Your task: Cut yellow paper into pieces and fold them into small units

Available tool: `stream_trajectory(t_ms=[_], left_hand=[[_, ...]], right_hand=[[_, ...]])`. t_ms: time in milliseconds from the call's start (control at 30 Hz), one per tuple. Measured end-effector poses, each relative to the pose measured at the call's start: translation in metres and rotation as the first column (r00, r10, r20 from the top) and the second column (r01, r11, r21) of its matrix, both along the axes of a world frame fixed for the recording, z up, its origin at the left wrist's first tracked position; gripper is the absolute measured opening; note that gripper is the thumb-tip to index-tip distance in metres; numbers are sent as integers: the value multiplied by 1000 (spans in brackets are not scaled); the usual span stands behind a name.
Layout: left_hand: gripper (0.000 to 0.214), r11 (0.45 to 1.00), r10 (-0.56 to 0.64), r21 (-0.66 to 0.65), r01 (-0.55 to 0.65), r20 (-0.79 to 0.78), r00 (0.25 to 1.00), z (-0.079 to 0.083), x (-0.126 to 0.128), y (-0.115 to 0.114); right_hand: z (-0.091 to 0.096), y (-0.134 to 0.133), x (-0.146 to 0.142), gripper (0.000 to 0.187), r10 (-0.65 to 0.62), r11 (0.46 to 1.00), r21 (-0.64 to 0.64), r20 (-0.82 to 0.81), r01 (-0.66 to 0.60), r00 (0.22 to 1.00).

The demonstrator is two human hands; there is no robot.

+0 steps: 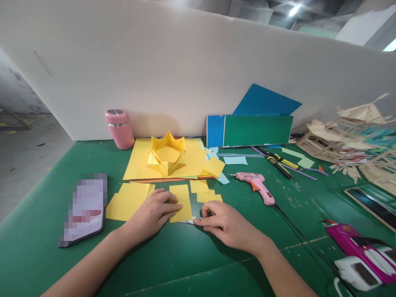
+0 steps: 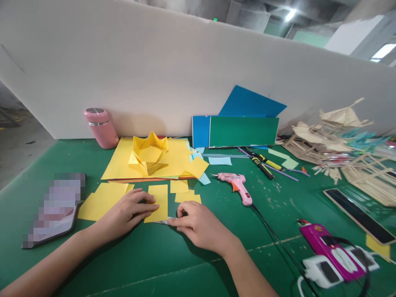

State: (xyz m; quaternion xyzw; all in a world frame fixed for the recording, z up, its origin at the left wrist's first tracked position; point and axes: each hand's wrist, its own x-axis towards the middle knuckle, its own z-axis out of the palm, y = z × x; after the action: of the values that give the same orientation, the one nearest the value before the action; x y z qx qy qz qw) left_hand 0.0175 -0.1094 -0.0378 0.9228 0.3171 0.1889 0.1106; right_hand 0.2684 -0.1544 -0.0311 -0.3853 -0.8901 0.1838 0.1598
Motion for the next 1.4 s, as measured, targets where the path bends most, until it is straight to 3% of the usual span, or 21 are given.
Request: stream_trajectory(t_ms=[533,1067,1267,1400], left_hand=[[27,999,14,-48,-10,85,996,-2,-1,2],[24,997,23,-73,-21,31,999,-4,-1,3],[23,997,22,-72,-19,41,999,-3,0,3],[25,998,25,-60,-20,96,995,-6,-2,3]], right_hand=[[0,-4,-9,24,-15,999,29,-9,15,1000],[-2,-6,-13,28,-4,998,60,-14,5,1000],[0,-8,-17,26,35,999,19,-28,-34,999],[4,-10,-15,21,80,993,-76,-156,-93,985]])
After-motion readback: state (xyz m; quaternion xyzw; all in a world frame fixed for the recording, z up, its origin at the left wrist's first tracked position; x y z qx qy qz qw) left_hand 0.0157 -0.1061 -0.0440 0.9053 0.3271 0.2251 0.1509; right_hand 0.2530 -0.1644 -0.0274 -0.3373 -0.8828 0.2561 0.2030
